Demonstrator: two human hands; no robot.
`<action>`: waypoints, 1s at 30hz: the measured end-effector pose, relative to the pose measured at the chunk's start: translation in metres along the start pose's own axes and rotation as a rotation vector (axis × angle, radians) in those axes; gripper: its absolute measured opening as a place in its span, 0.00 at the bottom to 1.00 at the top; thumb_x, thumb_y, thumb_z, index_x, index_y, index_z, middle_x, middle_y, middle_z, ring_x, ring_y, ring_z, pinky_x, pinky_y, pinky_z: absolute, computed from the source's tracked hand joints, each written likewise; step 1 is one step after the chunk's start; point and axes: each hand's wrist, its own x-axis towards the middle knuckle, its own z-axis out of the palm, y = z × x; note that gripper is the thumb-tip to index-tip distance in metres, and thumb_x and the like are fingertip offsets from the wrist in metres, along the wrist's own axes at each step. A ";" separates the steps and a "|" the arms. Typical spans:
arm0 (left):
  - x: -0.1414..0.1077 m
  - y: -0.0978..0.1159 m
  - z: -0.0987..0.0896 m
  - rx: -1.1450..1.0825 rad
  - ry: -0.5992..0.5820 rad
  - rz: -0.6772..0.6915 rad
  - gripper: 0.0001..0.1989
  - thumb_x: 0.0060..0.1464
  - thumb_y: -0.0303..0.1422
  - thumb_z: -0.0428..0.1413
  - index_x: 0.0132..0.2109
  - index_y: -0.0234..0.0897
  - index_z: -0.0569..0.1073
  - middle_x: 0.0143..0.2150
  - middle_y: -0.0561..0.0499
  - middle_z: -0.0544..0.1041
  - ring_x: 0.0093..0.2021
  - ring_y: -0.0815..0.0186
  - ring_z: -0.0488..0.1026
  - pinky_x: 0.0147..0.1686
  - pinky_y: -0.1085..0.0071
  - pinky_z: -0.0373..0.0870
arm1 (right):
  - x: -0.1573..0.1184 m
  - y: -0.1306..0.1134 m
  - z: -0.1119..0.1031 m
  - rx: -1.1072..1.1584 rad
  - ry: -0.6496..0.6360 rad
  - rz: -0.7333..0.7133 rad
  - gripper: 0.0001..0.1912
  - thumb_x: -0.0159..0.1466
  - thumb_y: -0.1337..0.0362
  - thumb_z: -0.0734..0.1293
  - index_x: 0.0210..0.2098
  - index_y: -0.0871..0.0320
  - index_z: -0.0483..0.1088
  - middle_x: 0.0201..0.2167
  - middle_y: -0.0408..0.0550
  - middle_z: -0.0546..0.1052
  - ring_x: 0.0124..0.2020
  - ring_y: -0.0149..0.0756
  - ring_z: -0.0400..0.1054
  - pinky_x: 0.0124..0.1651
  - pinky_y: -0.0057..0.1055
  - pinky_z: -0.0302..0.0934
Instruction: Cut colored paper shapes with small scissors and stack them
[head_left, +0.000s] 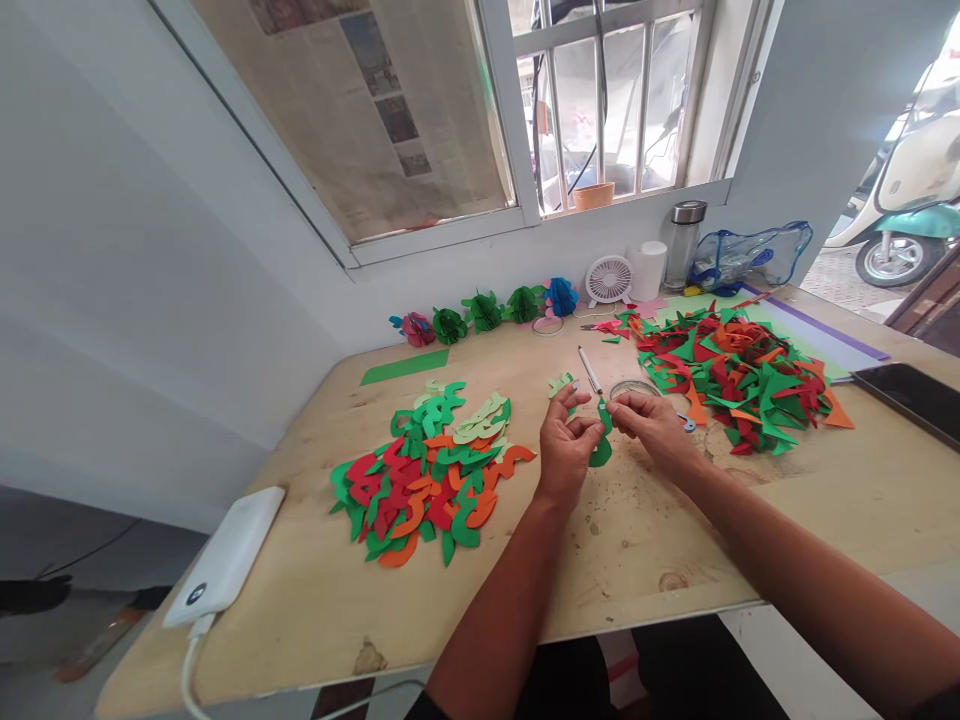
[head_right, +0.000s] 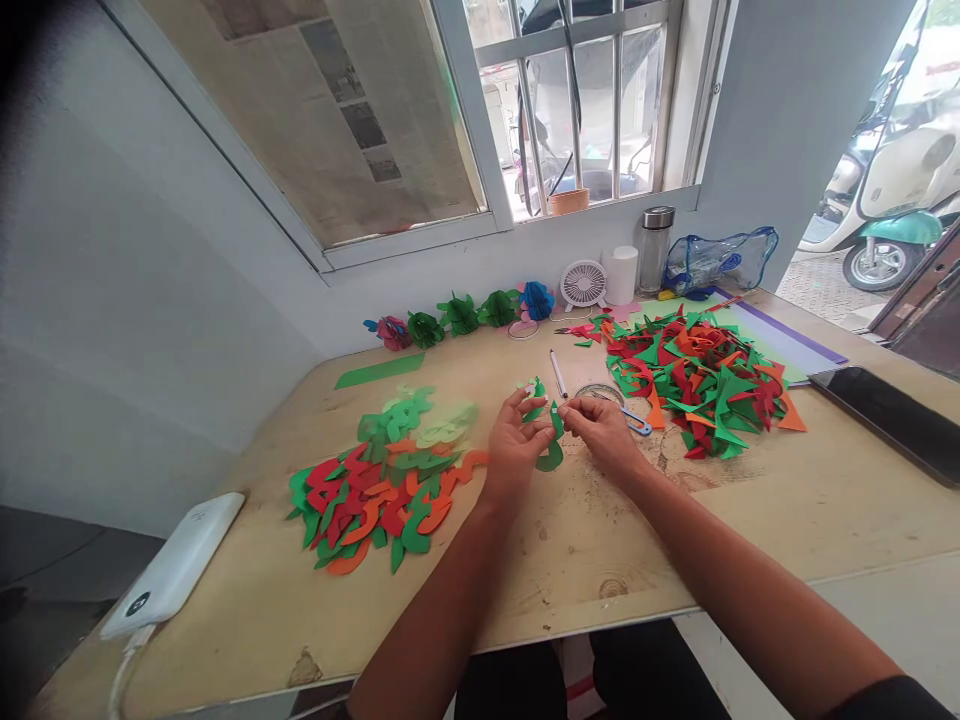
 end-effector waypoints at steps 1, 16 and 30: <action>0.000 0.000 -0.001 -0.008 -0.009 0.000 0.31 0.40 0.28 0.62 0.54 0.40 0.64 0.49 0.46 0.70 0.28 0.77 0.72 0.31 0.75 0.70 | 0.000 0.000 0.000 0.022 0.021 0.003 0.16 0.53 0.51 0.67 0.20 0.57 0.67 0.17 0.41 0.64 0.21 0.28 0.55 0.24 0.29 0.50; 0.000 -0.003 -0.002 -0.148 -0.139 -0.078 0.32 0.38 0.25 0.60 0.54 0.40 0.64 0.44 0.48 0.75 0.25 0.75 0.70 0.30 0.72 0.69 | 0.006 0.005 -0.004 0.084 0.088 0.012 0.16 0.50 0.52 0.70 0.29 0.59 0.71 0.22 0.40 0.68 0.22 0.27 0.56 0.25 0.28 0.51; 0.000 0.002 -0.002 -0.212 -0.140 -0.163 0.32 0.35 0.24 0.60 0.52 0.37 0.66 0.42 0.48 0.75 0.23 0.76 0.66 0.28 0.73 0.67 | 0.007 0.015 -0.008 0.030 0.016 -0.077 0.16 0.54 0.51 0.69 0.28 0.58 0.67 0.21 0.39 0.63 0.22 0.27 0.53 0.25 0.28 0.48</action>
